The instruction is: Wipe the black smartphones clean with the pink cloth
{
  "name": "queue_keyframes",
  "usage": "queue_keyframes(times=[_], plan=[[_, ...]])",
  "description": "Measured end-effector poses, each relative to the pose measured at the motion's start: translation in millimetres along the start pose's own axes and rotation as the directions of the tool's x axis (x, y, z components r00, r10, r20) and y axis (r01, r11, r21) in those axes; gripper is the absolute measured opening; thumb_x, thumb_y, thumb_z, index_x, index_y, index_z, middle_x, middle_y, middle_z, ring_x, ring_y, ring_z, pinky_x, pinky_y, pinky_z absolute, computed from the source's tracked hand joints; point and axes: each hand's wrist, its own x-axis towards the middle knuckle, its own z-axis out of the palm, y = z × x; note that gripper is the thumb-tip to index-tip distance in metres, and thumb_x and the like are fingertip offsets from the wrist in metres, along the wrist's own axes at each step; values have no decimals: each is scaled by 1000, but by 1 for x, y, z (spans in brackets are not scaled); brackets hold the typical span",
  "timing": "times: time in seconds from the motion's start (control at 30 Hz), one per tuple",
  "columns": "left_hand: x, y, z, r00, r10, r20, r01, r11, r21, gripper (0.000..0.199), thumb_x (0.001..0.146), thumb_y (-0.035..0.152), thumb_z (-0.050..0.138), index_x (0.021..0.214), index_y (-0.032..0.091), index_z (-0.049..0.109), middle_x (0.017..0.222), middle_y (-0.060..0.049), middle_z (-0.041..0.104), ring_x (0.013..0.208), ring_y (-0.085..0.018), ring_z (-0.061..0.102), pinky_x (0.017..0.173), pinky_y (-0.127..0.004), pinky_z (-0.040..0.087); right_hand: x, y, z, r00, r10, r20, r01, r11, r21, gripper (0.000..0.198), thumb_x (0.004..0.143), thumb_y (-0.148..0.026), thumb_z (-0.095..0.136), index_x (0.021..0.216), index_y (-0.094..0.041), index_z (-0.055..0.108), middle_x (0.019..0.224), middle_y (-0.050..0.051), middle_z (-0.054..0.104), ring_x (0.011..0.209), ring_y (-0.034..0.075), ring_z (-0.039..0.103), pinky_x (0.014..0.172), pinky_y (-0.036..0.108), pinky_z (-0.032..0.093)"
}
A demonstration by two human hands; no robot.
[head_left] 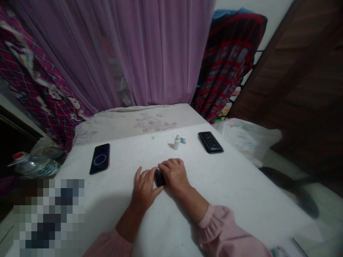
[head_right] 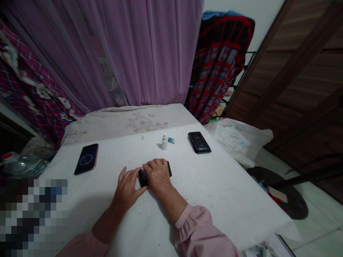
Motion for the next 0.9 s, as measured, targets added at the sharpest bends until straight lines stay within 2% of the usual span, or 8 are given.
queue_keyframes(times=[0.1, 0.2, 0.3, 0.4, 0.6, 0.77, 0.9], plan=[[2, 3, -2, 1000, 1, 30, -1, 1000, -2, 54, 85, 40, 63, 128, 12, 47, 103, -13, 70, 97, -29, 65, 107, -58, 33, -15, 30, -1, 994, 104, -28, -105, 994, -22, 16, 94, -29, 56, 99, -27, 70, 96, 2, 72, 93, 19, 54, 83, 36, 27], [3, 6, -3, 998, -22, 63, 22, 1000, -8, 52, 82, 41, 64, 124, 13, 51, 102, -13, 70, 98, -29, 65, 108, -58, 31, -29, 55, -3, 967, 242, -79, -246, 969, -36, 23, 96, -30, 50, 102, -25, 71, 100, 5, 72, 91, 20, 57, 80, 33, 30], [4, 7, -4, 996, -36, 79, 36, 999, 3, 51, 81, 42, 64, 122, 14, 53, 101, -13, 70, 98, -30, 64, 109, -58, 30, -37, 62, -4, 933, 354, -56, -357, 932, -56, 31, 99, -32, 42, 102, -23, 72, 92, 5, 74, 83, 18, 61, 74, 30, 33], [3, 7, -3, 998, -23, 59, 21, 999, 30, 52, 80, 44, 65, 121, 13, 53, 101, -14, 70, 98, -31, 64, 108, -58, 30, -36, 56, -7, 906, 423, 5, -420, 899, -126, 37, 100, -35, 38, 97, -23, 72, 78, 5, 73, 71, 17, 62, 67, 28, 33], [1, 5, -1, 998, -36, 46, 33, 997, 68, 52, 82, 47, 64, 119, 12, 54, 100, -14, 70, 97, -31, 64, 107, -58, 31, -41, 44, -14, 881, 473, 31, -456, 864, -212, 36, 100, -34, 37, 96, -22, 71, 73, 6, 72, 66, 17, 63, 63, 28, 31], [-1, 3, 1, 995, -65, 77, 60, 996, 65, 55, 80, 50, 65, 118, 10, 55, 102, -15, 68, 99, -33, 62, 106, -59, 30, -62, 39, -19, 902, 432, 9, -417, 874, -252, 35, 100, -31, 38, 98, -20, 71, 73, 6, 72, 66, 18, 63, 62, 29, 33], [-1, 1, 3, 988, -111, 105, 106, 993, 52, 57, 78, 52, 67, 119, 13, 56, 107, -14, 66, 104, -33, 60, 107, -59, 30, -78, 41, -29, 914, 404, 14, -392, 894, -218, 32, 97, -33, 42, 90, -23, 72, 71, 3, 71, 65, 17, 62, 60, 28, 35]])
